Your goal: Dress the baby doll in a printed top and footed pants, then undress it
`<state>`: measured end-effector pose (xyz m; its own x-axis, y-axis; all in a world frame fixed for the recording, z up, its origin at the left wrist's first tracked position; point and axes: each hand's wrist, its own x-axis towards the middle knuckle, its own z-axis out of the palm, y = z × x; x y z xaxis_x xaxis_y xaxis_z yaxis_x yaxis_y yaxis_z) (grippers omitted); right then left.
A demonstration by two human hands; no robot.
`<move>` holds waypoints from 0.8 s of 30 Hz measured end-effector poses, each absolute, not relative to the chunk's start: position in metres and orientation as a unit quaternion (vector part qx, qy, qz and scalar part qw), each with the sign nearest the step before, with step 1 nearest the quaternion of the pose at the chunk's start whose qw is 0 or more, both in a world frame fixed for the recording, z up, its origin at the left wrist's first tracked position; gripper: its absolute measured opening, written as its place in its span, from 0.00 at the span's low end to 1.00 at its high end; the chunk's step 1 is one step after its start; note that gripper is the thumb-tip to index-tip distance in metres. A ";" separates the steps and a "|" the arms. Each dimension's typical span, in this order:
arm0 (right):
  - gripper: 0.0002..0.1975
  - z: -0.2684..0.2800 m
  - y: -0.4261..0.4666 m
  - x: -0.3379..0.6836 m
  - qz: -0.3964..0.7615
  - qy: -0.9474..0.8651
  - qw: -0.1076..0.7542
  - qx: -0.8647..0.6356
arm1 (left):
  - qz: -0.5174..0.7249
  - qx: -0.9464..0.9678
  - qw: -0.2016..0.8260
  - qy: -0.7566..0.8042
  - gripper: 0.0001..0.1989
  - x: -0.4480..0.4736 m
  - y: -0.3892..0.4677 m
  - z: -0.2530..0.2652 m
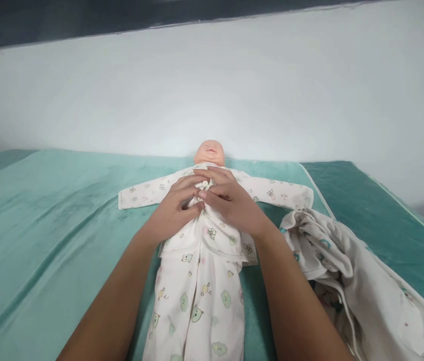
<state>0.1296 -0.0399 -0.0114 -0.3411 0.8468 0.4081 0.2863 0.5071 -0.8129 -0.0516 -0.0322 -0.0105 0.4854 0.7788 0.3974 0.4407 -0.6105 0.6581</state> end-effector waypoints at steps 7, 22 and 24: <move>0.16 -0.014 -0.039 0.133 0.347 -0.738 0.439 -0.377 | 0.295 0.845 0.327 0.304 0.10 -0.072 -0.023 -0.010; 0.17 -0.015 -0.037 0.131 0.345 -0.740 0.445 -0.367 | 0.309 0.838 0.316 0.322 0.10 -0.068 -0.023 -0.009; 0.18 -0.014 -0.039 0.131 0.353 -0.733 0.452 -0.365 | 0.314 0.834 0.320 0.321 0.09 -0.066 -0.023 -0.009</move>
<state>0.1309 -0.0385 -0.0138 -0.3237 0.8548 0.4056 0.2165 0.4843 -0.8477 -0.0663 -0.0227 -0.0093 0.5961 0.7366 0.3194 0.3344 -0.5894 0.7354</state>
